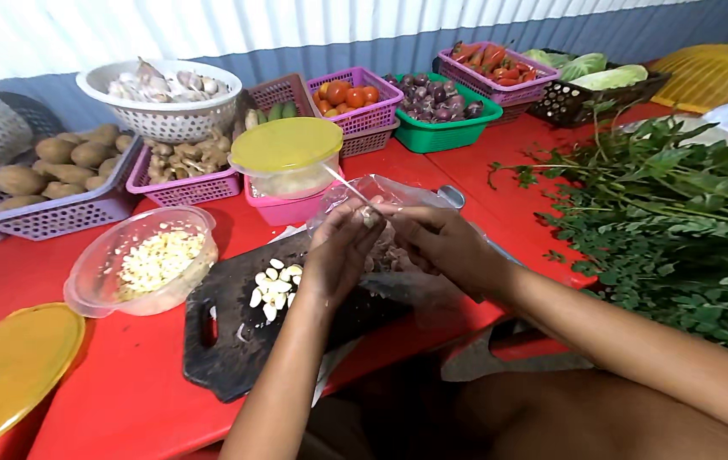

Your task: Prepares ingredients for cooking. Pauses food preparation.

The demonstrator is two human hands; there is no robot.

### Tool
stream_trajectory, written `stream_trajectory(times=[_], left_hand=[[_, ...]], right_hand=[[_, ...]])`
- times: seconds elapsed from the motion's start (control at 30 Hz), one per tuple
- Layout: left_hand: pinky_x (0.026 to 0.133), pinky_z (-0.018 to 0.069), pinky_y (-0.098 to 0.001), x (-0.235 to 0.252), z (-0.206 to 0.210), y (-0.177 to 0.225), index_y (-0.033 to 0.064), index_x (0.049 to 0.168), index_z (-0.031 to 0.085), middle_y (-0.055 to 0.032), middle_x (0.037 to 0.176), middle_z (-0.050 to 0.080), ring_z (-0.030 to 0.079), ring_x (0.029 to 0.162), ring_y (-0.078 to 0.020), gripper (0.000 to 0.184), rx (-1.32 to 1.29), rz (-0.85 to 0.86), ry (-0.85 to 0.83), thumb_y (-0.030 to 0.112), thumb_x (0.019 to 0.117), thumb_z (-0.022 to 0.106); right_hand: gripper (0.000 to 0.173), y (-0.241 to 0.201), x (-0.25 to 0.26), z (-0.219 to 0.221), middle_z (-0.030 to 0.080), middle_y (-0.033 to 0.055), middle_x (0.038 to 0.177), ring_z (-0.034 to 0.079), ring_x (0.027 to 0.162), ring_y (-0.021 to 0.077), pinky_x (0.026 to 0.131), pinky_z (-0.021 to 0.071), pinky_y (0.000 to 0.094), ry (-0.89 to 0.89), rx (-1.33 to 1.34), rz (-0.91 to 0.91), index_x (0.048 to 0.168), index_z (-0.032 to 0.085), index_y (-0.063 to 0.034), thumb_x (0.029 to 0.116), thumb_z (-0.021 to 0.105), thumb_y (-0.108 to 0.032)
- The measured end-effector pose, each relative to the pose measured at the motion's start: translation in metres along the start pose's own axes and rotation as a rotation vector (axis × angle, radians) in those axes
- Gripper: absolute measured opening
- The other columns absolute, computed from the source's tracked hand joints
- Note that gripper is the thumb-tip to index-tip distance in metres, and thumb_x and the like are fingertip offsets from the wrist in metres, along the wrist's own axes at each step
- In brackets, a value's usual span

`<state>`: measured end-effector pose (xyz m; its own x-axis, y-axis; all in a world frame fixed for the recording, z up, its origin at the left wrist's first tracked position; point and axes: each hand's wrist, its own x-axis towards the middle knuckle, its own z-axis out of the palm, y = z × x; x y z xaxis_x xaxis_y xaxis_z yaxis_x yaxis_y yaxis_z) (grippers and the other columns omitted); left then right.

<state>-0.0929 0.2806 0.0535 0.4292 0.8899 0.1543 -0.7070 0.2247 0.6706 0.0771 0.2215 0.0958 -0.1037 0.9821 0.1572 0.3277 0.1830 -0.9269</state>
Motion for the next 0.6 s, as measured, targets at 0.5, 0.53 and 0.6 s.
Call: stream_trajectory(times=[0.5,0.53,0.6], left_hand=[[0.079,0.0605,-0.0279,-0.004,0.000,-0.004,0.0054,0.107,0.064,-0.0083,0.094,0.071,0.072,0.085,-0.0154,0.026,-0.122,-0.069,0.170,0.006,0.1080,0.038],[0.079,0.0605,-0.0282,-0.004,0.000,-0.003,0.0055,0.108,0.063,-0.0081,0.095,0.071,0.071,0.086,-0.0154,0.025,-0.125,-0.078,0.176,0.008,0.1083,0.038],[0.081,0.0603,-0.0293,-0.004,0.002,-0.002,0.0063,0.109,0.062,-0.0076,0.096,0.071,0.071,0.087,-0.0158,0.023,-0.129,-0.092,0.197,0.009,0.1084,0.039]], right_hand=[[0.048,0.014,-0.001,0.002,0.066,0.0002,0.086,0.054,0.066,0.0051,0.062,0.0489,0.0264,-0.030,-0.466,-0.309,0.147,0.056,-0.0165,0.1026,0.059,-0.034],[0.047,0.015,0.000,0.002,0.068,0.0001,0.091,0.057,0.068,0.0048,0.064,0.0506,0.0267,-0.026,-0.475,-0.325,0.147,0.057,-0.0172,0.1030,0.058,-0.035],[0.048,0.015,0.000,0.003,0.071,0.0004,0.101,0.061,0.076,0.0048,0.070,0.0537,0.0279,-0.023,-0.491,-0.341,0.147,0.056,-0.0178,0.1038,0.056,-0.037]])
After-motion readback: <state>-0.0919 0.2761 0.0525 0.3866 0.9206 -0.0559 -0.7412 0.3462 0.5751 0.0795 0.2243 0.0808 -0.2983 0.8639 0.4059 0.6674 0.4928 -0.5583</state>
